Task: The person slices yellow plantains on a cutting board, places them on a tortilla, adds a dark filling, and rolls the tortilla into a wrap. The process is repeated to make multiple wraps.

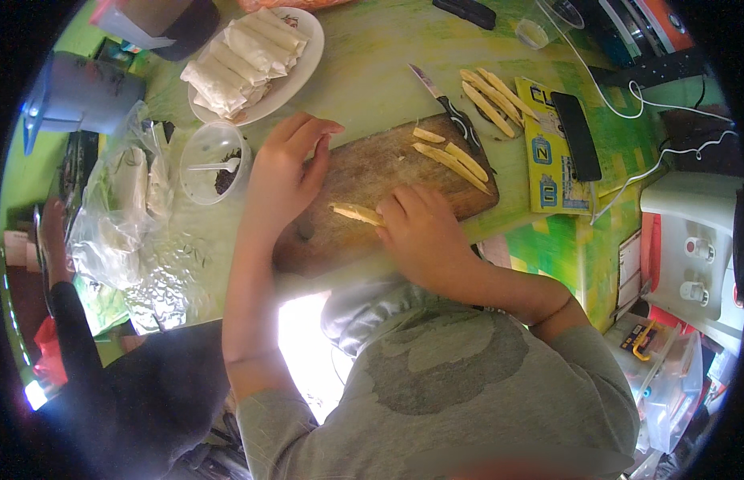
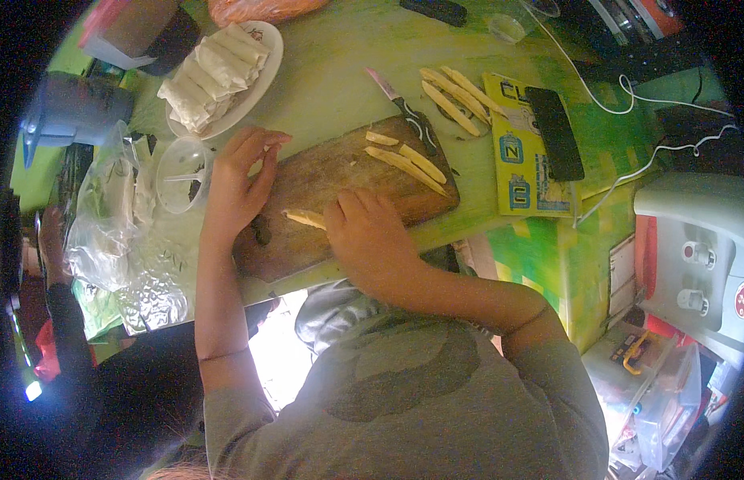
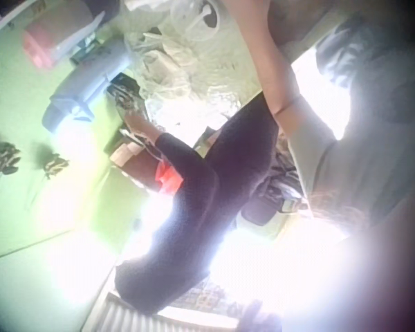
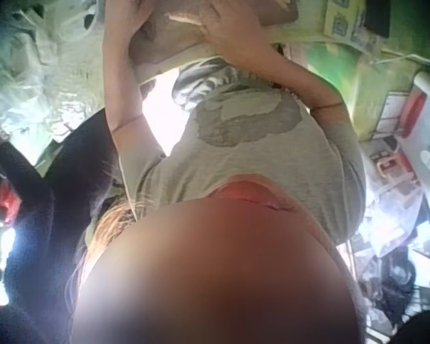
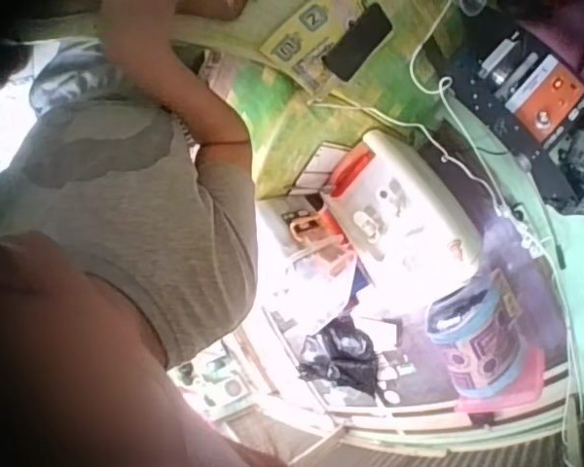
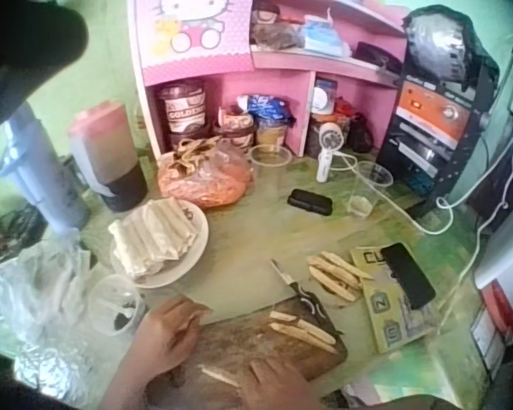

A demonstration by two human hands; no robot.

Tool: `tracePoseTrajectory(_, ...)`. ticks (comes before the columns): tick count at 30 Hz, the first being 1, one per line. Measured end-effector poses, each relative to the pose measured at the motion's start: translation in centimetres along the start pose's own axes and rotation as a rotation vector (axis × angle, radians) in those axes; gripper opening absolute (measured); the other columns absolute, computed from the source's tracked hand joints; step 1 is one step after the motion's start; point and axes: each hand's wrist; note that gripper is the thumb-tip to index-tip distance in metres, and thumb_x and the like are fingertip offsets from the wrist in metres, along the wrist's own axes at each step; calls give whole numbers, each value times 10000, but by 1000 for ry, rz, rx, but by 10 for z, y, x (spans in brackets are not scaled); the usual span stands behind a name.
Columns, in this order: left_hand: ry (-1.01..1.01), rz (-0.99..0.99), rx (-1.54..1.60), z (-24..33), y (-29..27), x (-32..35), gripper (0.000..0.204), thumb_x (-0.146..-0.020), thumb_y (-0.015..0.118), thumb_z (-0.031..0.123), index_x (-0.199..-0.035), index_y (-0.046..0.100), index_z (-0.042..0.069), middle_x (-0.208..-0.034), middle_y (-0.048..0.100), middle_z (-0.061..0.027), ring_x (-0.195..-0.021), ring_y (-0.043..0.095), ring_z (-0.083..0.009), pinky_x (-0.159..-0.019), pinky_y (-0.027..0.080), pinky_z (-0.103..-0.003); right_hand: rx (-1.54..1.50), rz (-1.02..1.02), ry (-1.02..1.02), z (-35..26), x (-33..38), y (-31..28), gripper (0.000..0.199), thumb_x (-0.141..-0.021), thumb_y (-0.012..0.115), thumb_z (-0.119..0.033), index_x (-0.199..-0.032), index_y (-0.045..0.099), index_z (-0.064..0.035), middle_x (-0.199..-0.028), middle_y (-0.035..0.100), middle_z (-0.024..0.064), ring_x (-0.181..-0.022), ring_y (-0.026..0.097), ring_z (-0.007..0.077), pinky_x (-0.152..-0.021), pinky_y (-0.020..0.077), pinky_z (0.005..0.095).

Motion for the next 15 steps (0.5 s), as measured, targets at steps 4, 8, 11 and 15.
tracePoseTrajectory(4, 3, -11, -8, 1, 1, -1, 233, -854, 565, -91, -1035, 675, 6, -936, 640, -159, -832, 632, -305, -733, 518, -364, 7, -57, 58, -9, -5, 0, 162, -806, 575, -101, -929, 567, 5, -951, 599, 181, -939, 593, 346, -821, 473, 477)
tracePoseTrajectory(8, -18, -30, -34, 0, 1, -1, 229, -850, 567, -87, -1031, 673, 7, -921, 638, -153, -817, 629, -300, -713, 509, -367, -207, -151, 142, 1, -5, -6, 239, -820, 643, -120, -1020, 586, -3, -987, 611, 174, -934, 601, 352, -837, 464, 466)
tracePoseTrajectory(11, -13, -15, -34, 0, 0, -2, 222, -850, 566, -86, -1025, 669, 5, -914, 636, -151, -807, 627, -298, -703, 504, -366, -410, -215, 194, 24, -7, -34, 222, -854, 650, -121, -1044, 632, -7, -934, 645, 133, -845, 632, 260, -758, 491, 395)
tracePoseTrajectory(15, -16, -22, -57, -1, 2, -1, 220, -851, 566, -88, -1024, 667, 3, -911, 637, -149, -813, 630, -294, -704, 502, -357, -633, -165, 331, 69, -2, -60, 216, -886, 683, -144, -1071, 678, -32, -845, 646, 37, -751, 595, 110, -669, 470, 275)
Point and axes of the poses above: each hand's wrist, its own x-axis away from the middle knuckle, its own y-axis out of the palm, z = x × y
